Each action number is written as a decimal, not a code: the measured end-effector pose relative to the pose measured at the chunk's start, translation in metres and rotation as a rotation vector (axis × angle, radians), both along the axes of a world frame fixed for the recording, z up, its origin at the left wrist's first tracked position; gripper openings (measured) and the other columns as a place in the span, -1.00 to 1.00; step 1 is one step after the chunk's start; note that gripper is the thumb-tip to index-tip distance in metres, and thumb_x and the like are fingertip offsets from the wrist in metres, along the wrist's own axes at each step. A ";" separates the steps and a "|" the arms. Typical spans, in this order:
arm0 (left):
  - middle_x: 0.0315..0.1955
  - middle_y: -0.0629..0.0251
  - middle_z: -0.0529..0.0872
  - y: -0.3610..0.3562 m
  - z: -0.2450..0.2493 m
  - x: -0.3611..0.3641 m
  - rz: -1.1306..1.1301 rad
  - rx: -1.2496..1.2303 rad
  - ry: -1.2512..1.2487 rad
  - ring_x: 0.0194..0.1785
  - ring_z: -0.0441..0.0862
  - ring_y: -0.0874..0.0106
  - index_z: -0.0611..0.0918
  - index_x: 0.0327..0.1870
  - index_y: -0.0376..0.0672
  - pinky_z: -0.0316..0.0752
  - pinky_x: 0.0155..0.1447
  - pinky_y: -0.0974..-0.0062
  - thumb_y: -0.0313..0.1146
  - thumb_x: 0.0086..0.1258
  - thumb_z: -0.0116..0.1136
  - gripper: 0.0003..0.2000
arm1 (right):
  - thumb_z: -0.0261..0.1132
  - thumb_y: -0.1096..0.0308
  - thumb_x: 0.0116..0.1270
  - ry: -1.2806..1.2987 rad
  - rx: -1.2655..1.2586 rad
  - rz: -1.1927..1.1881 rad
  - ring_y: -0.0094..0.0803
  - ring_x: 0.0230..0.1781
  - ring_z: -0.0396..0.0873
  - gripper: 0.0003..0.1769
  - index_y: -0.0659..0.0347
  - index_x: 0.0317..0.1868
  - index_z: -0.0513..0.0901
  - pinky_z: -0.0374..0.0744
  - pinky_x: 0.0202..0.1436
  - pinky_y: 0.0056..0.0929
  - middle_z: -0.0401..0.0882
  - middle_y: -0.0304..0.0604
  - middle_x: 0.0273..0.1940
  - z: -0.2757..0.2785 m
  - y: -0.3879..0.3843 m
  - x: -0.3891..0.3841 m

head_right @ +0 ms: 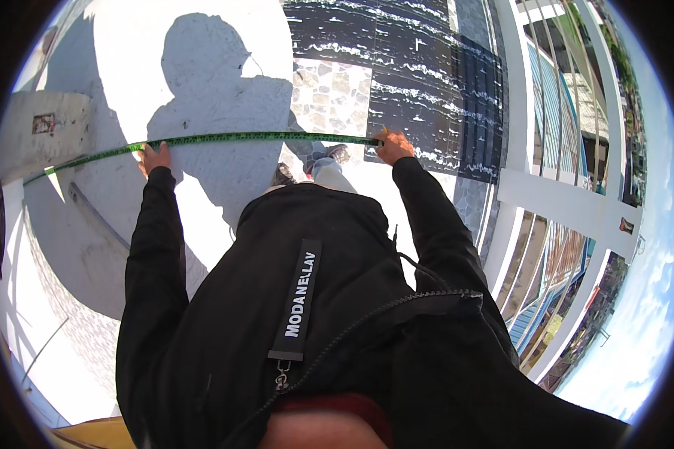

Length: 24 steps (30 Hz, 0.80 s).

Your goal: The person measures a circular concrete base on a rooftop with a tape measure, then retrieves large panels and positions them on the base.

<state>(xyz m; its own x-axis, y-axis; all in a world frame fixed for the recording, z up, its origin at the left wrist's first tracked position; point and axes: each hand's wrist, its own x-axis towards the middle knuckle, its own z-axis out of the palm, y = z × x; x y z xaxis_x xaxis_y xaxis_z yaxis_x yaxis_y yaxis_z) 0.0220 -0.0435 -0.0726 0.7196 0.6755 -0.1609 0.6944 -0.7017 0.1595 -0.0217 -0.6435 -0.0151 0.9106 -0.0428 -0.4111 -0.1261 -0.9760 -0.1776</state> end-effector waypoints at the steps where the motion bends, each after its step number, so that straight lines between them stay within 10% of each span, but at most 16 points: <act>1: 0.41 0.06 0.06 0.000 0.001 0.001 -0.001 -0.002 0.001 0.41 0.04 -0.08 0.19 0.40 -0.06 0.08 0.39 0.05 0.19 0.21 -0.02 -0.23 | 0.24 0.31 0.06 0.001 -0.002 -0.001 -0.15 0.04 0.51 -0.60 -0.19 -0.02 0.63 0.51 0.10 -0.24 0.59 -0.10 -0.08 0.001 0.001 0.000; 24: 0.41 0.03 0.03 -0.007 0.003 0.006 0.037 0.007 0.002 0.41 -0.01 -0.13 0.12 0.42 -0.04 0.03 0.38 -0.06 0.25 0.17 0.04 -0.15 | 0.13 0.34 0.10 0.012 -0.027 0.081 -0.11 0.00 0.53 -0.66 -0.15 -0.11 0.66 0.51 0.06 -0.13 0.64 -0.17 -0.15 0.011 0.040 0.009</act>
